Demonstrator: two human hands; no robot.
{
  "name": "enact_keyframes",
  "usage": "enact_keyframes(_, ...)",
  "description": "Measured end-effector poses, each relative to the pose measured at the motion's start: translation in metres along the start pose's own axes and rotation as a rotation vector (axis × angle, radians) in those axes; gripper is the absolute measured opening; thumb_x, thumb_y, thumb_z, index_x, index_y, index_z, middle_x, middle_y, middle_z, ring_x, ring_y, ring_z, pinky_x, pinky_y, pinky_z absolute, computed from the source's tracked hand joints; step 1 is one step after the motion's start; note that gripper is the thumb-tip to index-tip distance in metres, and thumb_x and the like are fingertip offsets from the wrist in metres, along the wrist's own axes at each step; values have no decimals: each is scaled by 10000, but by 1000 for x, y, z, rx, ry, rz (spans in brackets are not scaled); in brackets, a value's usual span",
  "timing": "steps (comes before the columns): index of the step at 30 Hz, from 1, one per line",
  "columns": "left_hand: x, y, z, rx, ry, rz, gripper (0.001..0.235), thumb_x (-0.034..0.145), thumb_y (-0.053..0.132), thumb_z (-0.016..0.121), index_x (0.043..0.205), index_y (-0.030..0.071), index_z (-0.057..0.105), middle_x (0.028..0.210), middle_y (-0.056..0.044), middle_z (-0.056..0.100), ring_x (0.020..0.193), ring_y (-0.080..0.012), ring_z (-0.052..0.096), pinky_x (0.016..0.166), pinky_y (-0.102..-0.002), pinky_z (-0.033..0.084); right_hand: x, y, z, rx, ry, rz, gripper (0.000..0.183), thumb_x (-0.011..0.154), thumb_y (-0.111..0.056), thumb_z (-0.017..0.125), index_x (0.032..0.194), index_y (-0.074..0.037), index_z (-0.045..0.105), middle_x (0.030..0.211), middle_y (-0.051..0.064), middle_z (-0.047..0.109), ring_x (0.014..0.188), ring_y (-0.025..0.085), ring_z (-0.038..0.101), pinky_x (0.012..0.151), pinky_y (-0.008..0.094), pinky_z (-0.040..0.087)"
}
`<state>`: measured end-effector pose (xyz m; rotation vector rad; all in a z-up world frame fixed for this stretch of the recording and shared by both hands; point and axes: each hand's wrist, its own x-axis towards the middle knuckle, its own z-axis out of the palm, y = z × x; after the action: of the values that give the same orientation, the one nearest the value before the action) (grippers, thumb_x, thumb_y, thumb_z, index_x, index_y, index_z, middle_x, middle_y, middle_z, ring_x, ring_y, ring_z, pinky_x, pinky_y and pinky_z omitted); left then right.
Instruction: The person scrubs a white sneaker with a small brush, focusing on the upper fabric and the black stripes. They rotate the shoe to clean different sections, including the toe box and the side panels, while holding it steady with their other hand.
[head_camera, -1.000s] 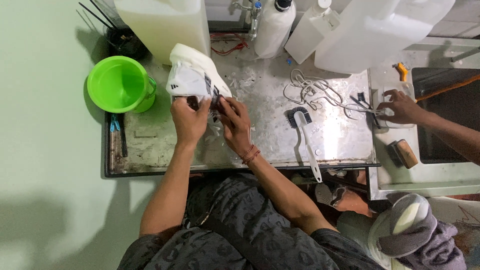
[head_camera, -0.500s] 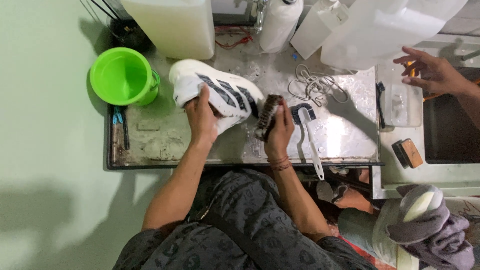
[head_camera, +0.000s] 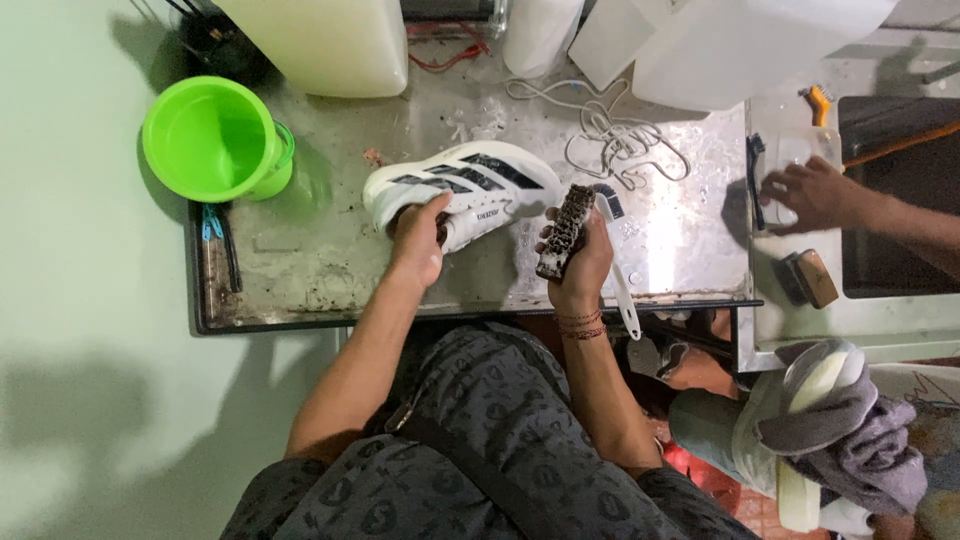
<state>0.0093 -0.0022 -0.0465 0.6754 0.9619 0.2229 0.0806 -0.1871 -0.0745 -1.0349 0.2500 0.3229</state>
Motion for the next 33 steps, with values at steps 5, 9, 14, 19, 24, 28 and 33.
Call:
enact_keyframes(5,58,-30,-29,-82,-143,-145,468,766,85,859,1168,-20,644,1109,-177,604,1021,-368,653,875,-529,587,0,7,-14,12,20,55,313,1063,-291,495,1256,-60,579,935,198,715,664,262,705,487,363,600)
enact_keyframes(9,54,-24,-11,173,-136,105,380,736,22,833,1084,-62,706,933,-114,681,872,-232,690,778,-397,586,-6,-7,-8,-22,19,52,297,1062,-285,453,1228,-70,572,918,178,690,668,246,675,487,338,572)
enact_keyframes(14,70,-7,-6,769,-143,381,298,735,259,852,909,47,737,809,-95,674,782,-219,648,704,-377,513,13,-10,-39,-25,115,56,285,1014,-335,511,1096,-93,638,821,210,699,565,269,650,413,383,514)
enact_keyframes(19,67,26,23,1216,-130,513,423,809,494,820,1007,128,742,863,-134,683,845,-336,688,725,-455,498,38,-44,-65,-50,258,4,251,948,-278,565,1013,-74,696,789,194,718,545,259,663,430,365,533)
enact_keyframes(24,64,47,31,1429,-229,768,399,995,237,721,629,131,602,481,-10,451,451,-154,423,541,-308,364,36,-111,-57,-655,339,-263,453,1034,-200,492,1421,18,582,1395,384,511,1351,551,469,1127,632,349)
enact_keyframes(28,61,35,6,1333,-367,889,505,936,142,730,505,109,470,425,-24,341,439,-139,322,505,-329,278,89,-120,-123,-994,376,-410,455,1027,-291,586,1392,-21,606,1057,278,709,919,344,709,783,467,561)
enact_keyframes(33,72,43,-16,1220,-235,551,223,917,183,779,828,0,689,706,-76,599,653,-187,530,579,-341,424,69,-151,-106,-931,238,-190,392,957,-293,727,1270,-58,714,939,185,733,877,282,699,778,421,574)
